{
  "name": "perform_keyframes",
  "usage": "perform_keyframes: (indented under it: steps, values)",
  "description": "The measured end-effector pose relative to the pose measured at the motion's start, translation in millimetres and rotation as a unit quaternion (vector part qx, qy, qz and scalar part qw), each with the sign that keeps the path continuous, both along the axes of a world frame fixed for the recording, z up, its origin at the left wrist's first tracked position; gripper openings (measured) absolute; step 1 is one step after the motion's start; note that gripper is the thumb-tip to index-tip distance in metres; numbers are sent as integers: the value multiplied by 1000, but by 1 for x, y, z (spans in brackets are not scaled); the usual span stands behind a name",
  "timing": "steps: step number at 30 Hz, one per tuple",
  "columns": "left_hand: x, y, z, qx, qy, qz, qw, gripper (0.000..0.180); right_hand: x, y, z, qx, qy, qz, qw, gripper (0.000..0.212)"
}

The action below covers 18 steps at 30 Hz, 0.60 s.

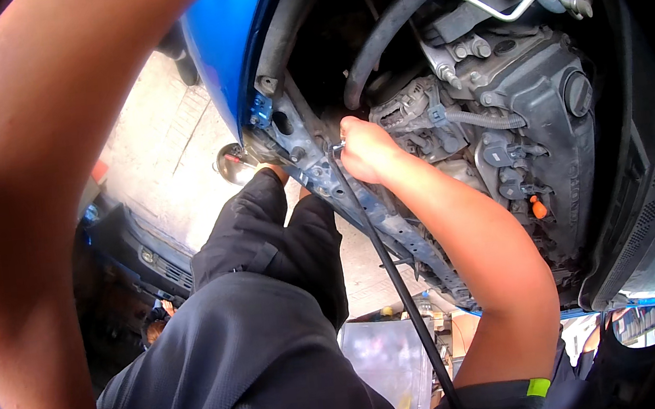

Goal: The person works under the hood of a blue car, using a wrench to tighten bolts on the front frame near the engine bay. They adjust their position and continue tightening fasteners while other people stand nearby.

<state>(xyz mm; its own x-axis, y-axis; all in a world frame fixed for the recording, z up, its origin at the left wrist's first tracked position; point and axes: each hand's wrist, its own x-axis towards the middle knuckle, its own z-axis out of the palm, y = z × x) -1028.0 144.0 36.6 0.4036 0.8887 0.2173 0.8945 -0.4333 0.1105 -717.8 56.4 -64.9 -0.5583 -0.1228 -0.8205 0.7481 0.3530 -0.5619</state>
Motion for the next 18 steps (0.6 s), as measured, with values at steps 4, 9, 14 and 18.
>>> perform_keyframes:
  steps: [4, 9, 14, 18]
  values:
    - [1, 1, -5, 18, -27, 11, 999, 10, 22, 8, 1, 50, 227, 34, 972, 19]
    - [0, 4, -5, 17, -12, -18, 1000, 9, 30, 15, -7, 47, 279, 72, 956, 25]
    - [0, 3, -6, 28, -18, -16, 999, 10, 14, 11, 3, 53, 215, 47, 974, 16]
    - [0, 3, 0, 10, -20, -15, 1000, 9, -1, 7, 5, 39, 75, 24, 996, 12]
